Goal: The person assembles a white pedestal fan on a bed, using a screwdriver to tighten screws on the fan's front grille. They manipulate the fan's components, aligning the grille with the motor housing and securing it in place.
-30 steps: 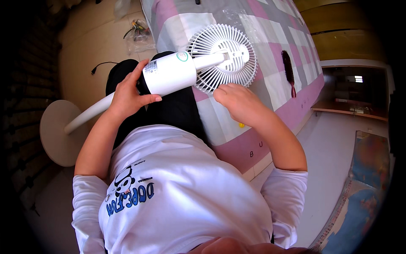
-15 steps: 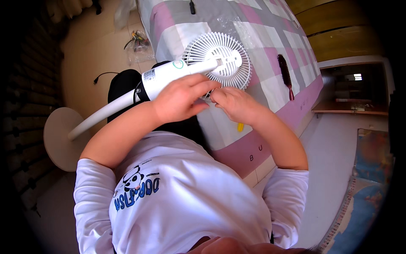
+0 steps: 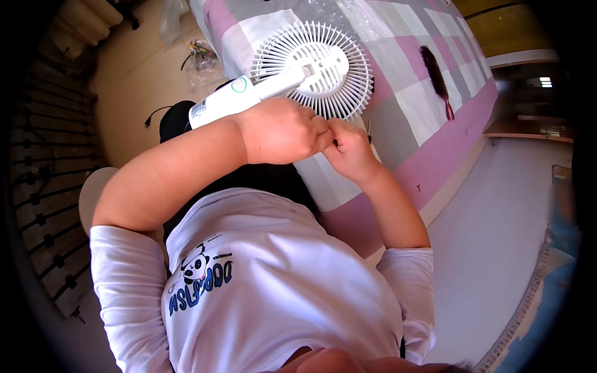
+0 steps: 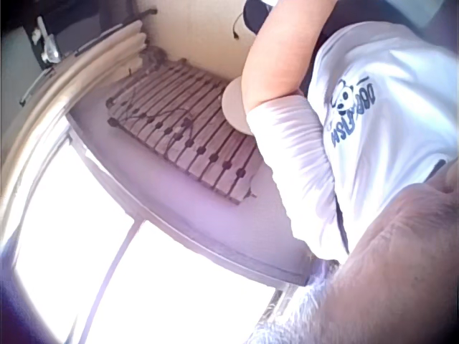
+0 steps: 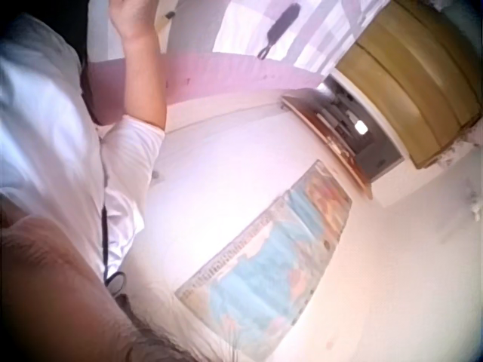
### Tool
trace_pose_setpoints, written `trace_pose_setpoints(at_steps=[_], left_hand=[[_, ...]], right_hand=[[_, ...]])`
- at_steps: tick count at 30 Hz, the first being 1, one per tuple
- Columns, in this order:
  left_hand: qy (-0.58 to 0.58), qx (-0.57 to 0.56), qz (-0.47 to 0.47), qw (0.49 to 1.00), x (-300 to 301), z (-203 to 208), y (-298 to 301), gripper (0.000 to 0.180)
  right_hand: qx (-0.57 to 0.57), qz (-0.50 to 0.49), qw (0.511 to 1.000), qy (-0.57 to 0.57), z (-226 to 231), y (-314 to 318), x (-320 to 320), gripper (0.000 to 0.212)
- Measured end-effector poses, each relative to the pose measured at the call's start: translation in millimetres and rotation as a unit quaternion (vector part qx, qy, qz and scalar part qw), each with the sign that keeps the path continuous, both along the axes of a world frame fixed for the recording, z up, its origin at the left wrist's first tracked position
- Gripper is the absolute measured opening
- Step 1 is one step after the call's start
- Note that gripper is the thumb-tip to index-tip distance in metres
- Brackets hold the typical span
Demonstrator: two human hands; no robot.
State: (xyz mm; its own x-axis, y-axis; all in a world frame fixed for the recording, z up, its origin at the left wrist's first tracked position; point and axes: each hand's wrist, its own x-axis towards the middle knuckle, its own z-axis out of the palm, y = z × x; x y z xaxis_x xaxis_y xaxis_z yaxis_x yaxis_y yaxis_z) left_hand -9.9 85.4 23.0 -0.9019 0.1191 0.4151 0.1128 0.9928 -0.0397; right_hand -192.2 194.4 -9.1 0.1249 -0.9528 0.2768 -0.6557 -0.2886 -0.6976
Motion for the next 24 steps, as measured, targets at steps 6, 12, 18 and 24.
trace_pose_setpoints(at_steps=[6,12,18,24], left_hand=[[-0.064,-0.051,0.052,0.995,-7,-3,14,0.016],[-0.015,-0.141,0.036,0.989,-7,-5,6,0.019],[-0.01,-0.138,0.03,0.99,-12,-11,8,0.018],[-0.014,-0.122,0.124,0.985,-11,-14,23,0.015]], right_hand=[[-0.055,-0.009,0.998,-0.014,-10,4,3,0.016],[-0.073,-0.008,0.997,-0.003,-13,3,2,0.02],[-0.082,-0.019,0.996,-0.025,-17,5,2,0.021],[-0.094,-0.043,0.993,-0.057,-28,9,8,0.02]])
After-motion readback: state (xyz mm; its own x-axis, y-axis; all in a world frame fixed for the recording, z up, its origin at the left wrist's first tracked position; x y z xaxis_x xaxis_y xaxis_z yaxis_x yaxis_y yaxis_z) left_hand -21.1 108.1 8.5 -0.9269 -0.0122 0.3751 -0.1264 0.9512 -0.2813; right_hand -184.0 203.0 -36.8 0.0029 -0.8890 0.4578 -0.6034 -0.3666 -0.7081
